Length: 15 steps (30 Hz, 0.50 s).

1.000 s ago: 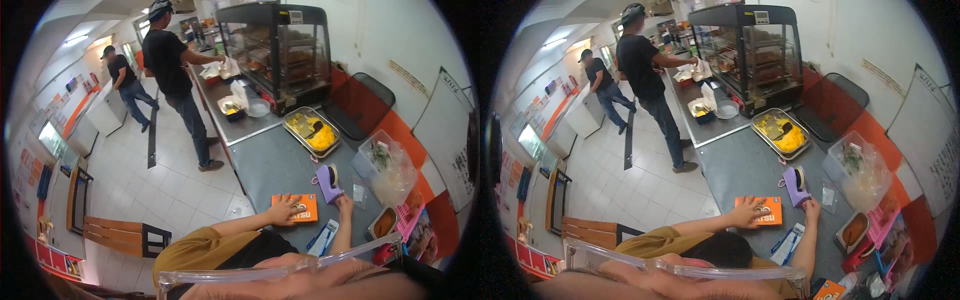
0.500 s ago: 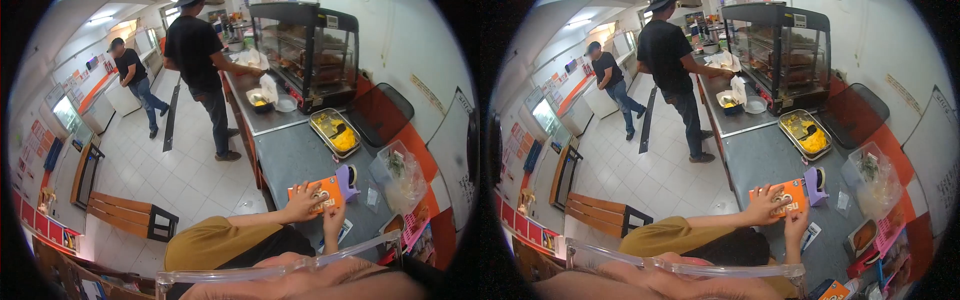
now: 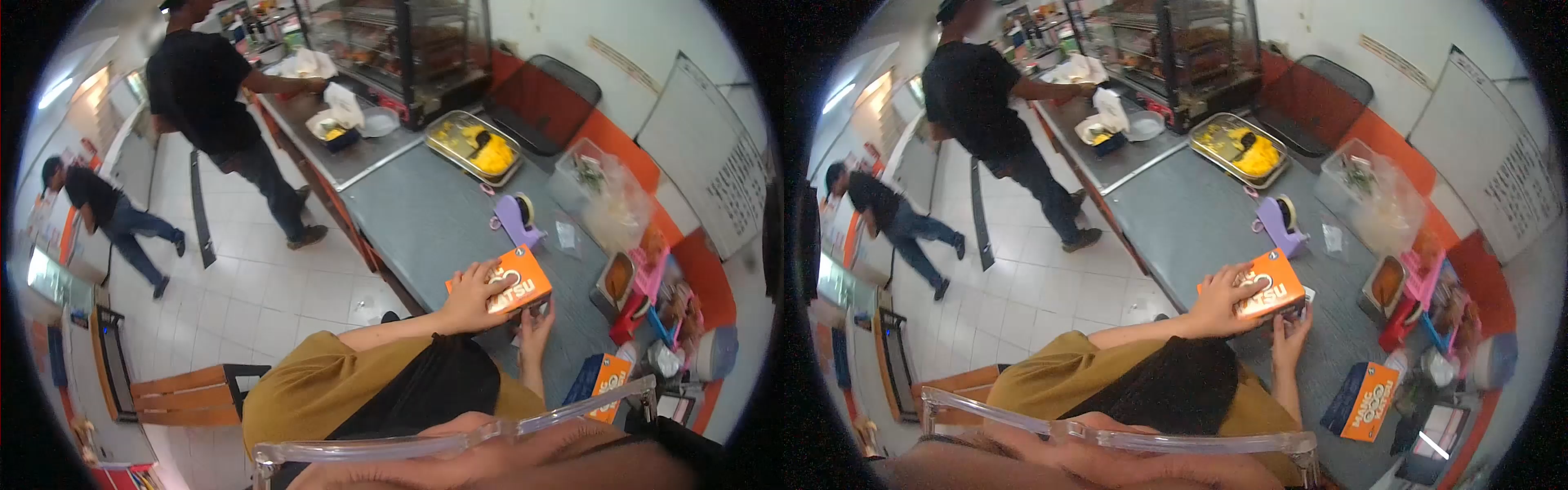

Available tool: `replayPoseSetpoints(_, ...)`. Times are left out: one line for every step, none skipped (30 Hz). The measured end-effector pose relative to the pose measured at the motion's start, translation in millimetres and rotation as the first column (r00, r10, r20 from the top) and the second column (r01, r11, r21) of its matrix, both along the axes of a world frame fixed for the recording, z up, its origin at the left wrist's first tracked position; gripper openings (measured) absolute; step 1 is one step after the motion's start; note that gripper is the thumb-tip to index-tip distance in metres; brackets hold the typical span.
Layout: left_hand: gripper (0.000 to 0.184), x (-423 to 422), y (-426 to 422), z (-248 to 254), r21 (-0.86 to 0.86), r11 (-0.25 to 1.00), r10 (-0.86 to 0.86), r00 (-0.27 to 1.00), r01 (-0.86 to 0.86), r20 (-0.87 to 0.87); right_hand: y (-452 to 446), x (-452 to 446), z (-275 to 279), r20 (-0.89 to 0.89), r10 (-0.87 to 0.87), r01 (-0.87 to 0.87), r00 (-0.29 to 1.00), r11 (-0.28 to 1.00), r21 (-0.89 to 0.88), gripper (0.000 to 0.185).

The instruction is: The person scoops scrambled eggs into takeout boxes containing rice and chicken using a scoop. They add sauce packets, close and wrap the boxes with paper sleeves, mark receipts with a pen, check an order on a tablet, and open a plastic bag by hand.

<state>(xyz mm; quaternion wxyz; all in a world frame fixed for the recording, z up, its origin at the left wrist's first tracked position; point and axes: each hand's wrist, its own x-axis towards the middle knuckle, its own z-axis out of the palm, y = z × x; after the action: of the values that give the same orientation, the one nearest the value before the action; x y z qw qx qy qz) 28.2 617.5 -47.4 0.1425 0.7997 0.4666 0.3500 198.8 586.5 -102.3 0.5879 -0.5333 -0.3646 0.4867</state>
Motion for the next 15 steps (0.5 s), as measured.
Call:
replayPoseSetpoints(0.059,8.4,-2.4,-3.8,-0.038,0.999,-0.029,0.999,0.028,-0.018,-8.8,-4.0,1.3,0.012,-0.030,0.031,0.999,1.000,-0.006,0.070)
replayPoseSetpoints(0.060,16.6,-6.3,-8.8,-0.058,0.995,-0.084,0.994,0.080,-0.064,-21.6,-3.9,1.6,-0.298,-0.032,0.037,0.954,0.999,0.010,0.066)
replayPoseSetpoints(0.060,23.3,-7.7,-13.6,-0.062,0.991,-0.124,0.991,0.121,-0.048,-31.8,-2.6,2.1,-0.579,-0.024,0.058,0.815,0.998,0.040,0.062)
replayPoseSetpoints(0.061,27.3,-6.4,-18.2,-0.094,0.977,-0.199,0.977,0.192,-0.073,-37.3,-2.9,-0.5,-0.569,-0.053,0.094,0.821,0.995,0.043,0.062)
replayPoseSetpoints(0.062,31.3,-5.3,-21.6,-0.130,0.958,-0.268,0.959,0.255,-0.095,-42.5,-3.1,-7.4,-0.451,-0.136,0.171,0.882,0.985,0.037,0.058)
replayPoseSetpoints(0.064,35.1,-3.8,-23.5,-0.144,0.946,-0.308,0.944,0.291,-0.121,-46.8,-1.6,-16.0,-0.325,-0.218,0.242,0.920,0.970,0.034,0.055)
replayPoseSetpoints(0.064,39.3,-1.6,-22.9,-0.152,0.937,-0.331,0.937,0.313,-0.111,-50.8,5.5,-29.9,-0.316,-0.243,0.264,0.917,0.964,0.026,0.055)
replayPoseSetpoints(0.063,41.4,-2.0,-21.7,-0.185,0.917,-0.372,0.924,0.352,-0.086,-57.6,12.7,-46.8,-0.302,-0.252,0.280,0.919,0.959,0.051,0.053)
replayPoseSetpoints(0.062,42.5,2.0,-21.6,-0.213,0.898,-0.405,0.912,0.384,-0.066,-59.3,13.5,-56.1,-0.293,-0.254,0.289,0.922,0.954,0.081,0.051)
replayPoseSetpoints(0.062,45.1,5.7,-26.7,-0.231,0.890,-0.417,0.907,0.393,-0.061,-57.2,-2.0,-30.9,-0.482,-0.346,0.402,0.805,0.915,0.015,0.051)
replayPoseSetpoints(0.057,48.8,10.0,-34.2,-0.166,0.847,-0.510,0.860,0.504,0.008,-62.1,-2.3,-37.3,-0.478,-0.363,0.410,0.800,0.912,-0.006,0.051)
replayPoseSetpoints(0.052,48.2,16.8,-34.6,-0.087,0.796,-0.594,0.801,0.599,0.072,-65.6,5.7,-46.2,-0.499,-0.382,0.438,0.778,0.899,-0.005,0.053)
replayPoseSetpoints(0.052,45.0,31.5,-34.0,-0.098,0.798,-0.589,0.804,0.595,0.082,-66.1,16.9,-51.3,-0.517,-0.394,0.459,0.760,0.888,-0.002,0.056)
replayPoseSetpoints(0.045,39.8,54.4,-28.0,-0.349,0.554,-0.665,0.654,0.756,0.361,-59.8,27.6,-43.9,-0.323,-0.525,0.528,0.787,0.845,-0.087,0.063)
replayPoseSetpoints(0.038,33.1,75.2,-23.4,-0.471,0.199,-0.594,0.488,0.860,0.639,-59.0,42.4,-35.0,-0.201,-0.493,0.491,0.847,0.869,-0.062,0.068)
